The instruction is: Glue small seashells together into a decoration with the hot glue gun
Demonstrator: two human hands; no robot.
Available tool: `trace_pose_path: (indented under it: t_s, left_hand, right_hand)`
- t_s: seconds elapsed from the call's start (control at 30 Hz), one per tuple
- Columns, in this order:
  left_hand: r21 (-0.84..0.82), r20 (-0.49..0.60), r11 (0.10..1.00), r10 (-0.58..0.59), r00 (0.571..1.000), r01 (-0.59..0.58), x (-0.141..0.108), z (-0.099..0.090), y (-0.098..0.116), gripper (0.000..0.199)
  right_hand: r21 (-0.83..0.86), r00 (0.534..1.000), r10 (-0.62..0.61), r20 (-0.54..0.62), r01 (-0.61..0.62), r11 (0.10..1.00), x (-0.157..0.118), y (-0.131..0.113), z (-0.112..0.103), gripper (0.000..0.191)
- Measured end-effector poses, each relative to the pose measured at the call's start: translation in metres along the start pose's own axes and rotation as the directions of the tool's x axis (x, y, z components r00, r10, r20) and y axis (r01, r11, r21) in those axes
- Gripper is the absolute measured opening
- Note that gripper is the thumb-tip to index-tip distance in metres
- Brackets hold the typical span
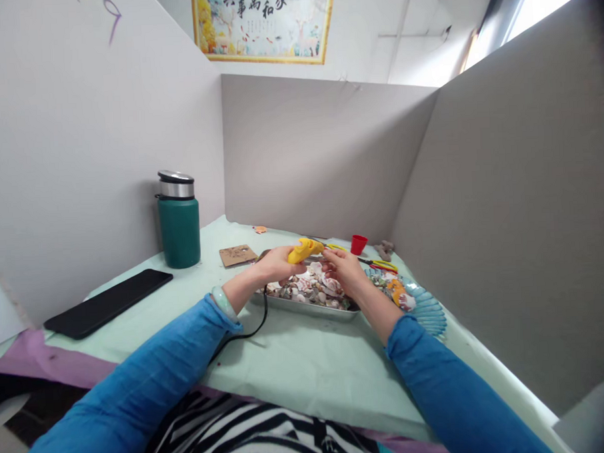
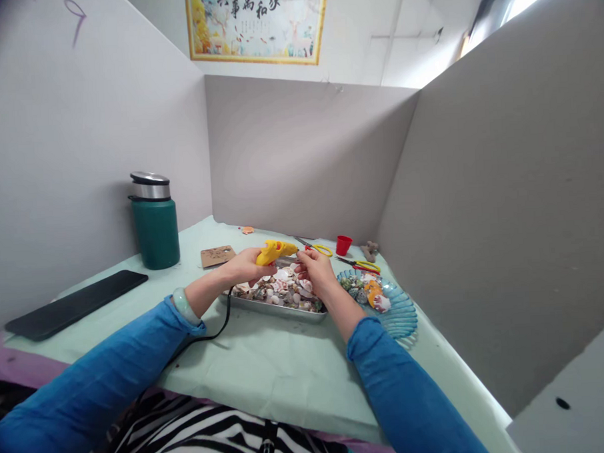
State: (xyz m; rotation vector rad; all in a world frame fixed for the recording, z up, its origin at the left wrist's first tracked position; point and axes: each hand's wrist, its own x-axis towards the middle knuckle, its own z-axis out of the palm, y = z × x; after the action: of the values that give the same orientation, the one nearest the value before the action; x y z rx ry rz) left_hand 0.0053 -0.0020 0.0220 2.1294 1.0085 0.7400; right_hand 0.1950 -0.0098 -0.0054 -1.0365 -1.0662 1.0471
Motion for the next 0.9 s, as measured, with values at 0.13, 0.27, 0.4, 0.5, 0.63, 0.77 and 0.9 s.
trace_pose_path:
  t_s: [0.13, 0.27, 0.4, 0.5, 0.63, 0.77, 0.9]
  left_hand:
    - [0.007, 0.004, 1.0, 0.006, 1.0, -0.006, 0.0001, -0.0005, 0.0, 0.024]
    - [0.007, 0.007, 1.0, 0.01, 1.0, -0.01, 0.0016, 0.0, -0.0014, 0.024]
    - [0.015, 0.01, 1.0, 0.018, 1.0, -0.018, 0.002, 0.0002, -0.0018, 0.024]
    - [0.016, 0.009, 1.0, 0.018, 1.0, -0.018, 0.0019, 0.0001, -0.002, 0.024]
    - [0.035, 0.006, 0.999, 0.015, 1.0, -0.015, 0.0024, 0.0002, -0.0039, 0.024]
    - [0.063, 0.007, 0.998, 0.012, 1.0, -0.013, 0.0035, 0.0005, -0.0054, 0.025]
    - [0.074, 0.011, 0.997, 0.01, 1.0, -0.011, 0.0039, 0.0006, -0.0057, 0.025]
  right_hand:
    - [-0.005, 1.0, 0.006, -0.004, -0.006, 1.0, 0.0002, 0.0, 0.0001, 0.009]
    - [0.002, 1.0, 0.007, -0.008, -0.007, 1.0, -0.0001, -0.0001, 0.0003, 0.007]
    - [0.003, 1.0, 0.005, -0.001, -0.005, 1.0, -0.0006, -0.0003, 0.0003, 0.007]
    - [-0.003, 1.0, 0.005, -0.001, -0.005, 1.0, -0.0009, -0.0004, 0.0004, 0.006]
    - [-0.012, 1.0, 0.006, 0.0, -0.006, 1.0, -0.0018, -0.001, 0.0012, 0.006]
    - [-0.03, 1.0, 0.003, 0.007, -0.003, 1.0, -0.003, -0.0019, 0.0022, 0.007]
    - [-0.035, 1.0, 0.008, 0.013, -0.008, 0.999, -0.0037, -0.002, 0.0027, 0.007]
